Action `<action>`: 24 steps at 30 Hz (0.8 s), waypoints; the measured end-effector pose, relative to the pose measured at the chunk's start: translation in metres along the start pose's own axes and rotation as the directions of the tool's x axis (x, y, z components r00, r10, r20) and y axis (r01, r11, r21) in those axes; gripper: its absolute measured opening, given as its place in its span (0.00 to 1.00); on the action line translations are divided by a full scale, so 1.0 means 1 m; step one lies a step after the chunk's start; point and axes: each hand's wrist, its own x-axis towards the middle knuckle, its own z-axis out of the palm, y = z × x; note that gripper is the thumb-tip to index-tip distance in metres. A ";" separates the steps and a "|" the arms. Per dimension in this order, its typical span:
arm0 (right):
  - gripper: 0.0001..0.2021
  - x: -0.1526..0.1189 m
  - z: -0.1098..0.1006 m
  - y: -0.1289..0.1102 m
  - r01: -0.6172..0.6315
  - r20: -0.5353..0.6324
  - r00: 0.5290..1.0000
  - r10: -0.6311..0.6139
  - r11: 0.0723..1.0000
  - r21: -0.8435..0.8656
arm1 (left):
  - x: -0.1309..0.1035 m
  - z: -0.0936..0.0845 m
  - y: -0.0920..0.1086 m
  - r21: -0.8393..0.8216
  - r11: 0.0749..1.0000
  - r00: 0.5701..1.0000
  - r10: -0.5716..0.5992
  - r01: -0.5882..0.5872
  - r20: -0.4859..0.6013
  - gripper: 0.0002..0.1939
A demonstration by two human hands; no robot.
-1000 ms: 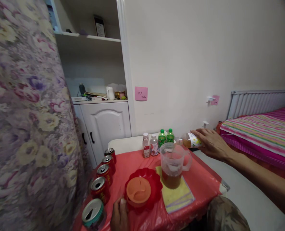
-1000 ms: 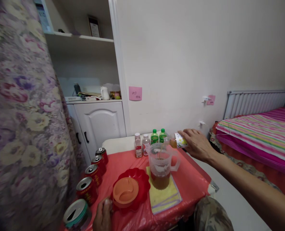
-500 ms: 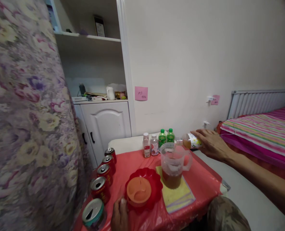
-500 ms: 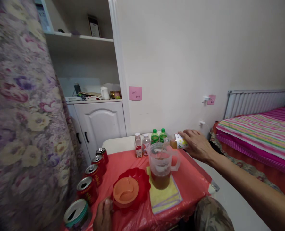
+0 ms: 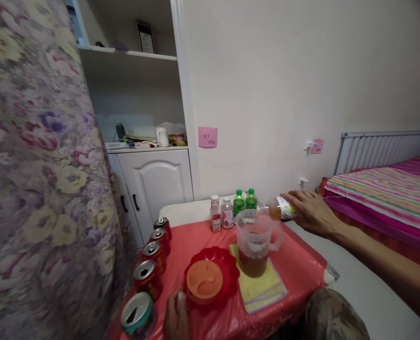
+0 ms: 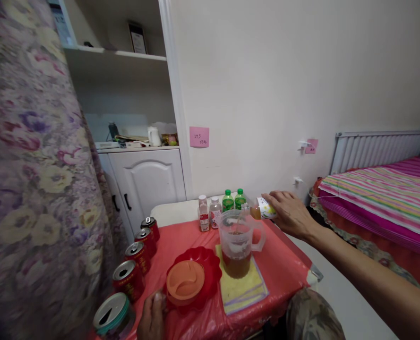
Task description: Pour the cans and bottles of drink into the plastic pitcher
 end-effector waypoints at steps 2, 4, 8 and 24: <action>0.27 0.000 -0.001 0.000 0.001 0.001 1.000 -0.001 1.000 0.004 | 0.000 -0.001 0.001 -0.005 1.000 1.000 0.001 -0.001 0.000 0.36; 0.27 0.000 -0.001 0.000 0.000 0.004 1.000 0.000 1.000 0.005 | 0.000 0.000 0.002 -0.009 1.000 1.000 0.000 0.000 0.004 0.36; 0.28 -0.001 -0.001 0.001 -0.002 0.001 1.000 0.002 1.000 0.002 | -0.001 0.001 0.005 0.001 1.000 1.000 -0.019 0.019 0.002 0.37; 0.29 -0.001 0.004 0.008 0.010 -0.009 1.000 -0.011 0.998 -0.055 | 0.000 0.001 0.005 0.006 1.000 1.000 -0.016 0.016 -0.005 0.37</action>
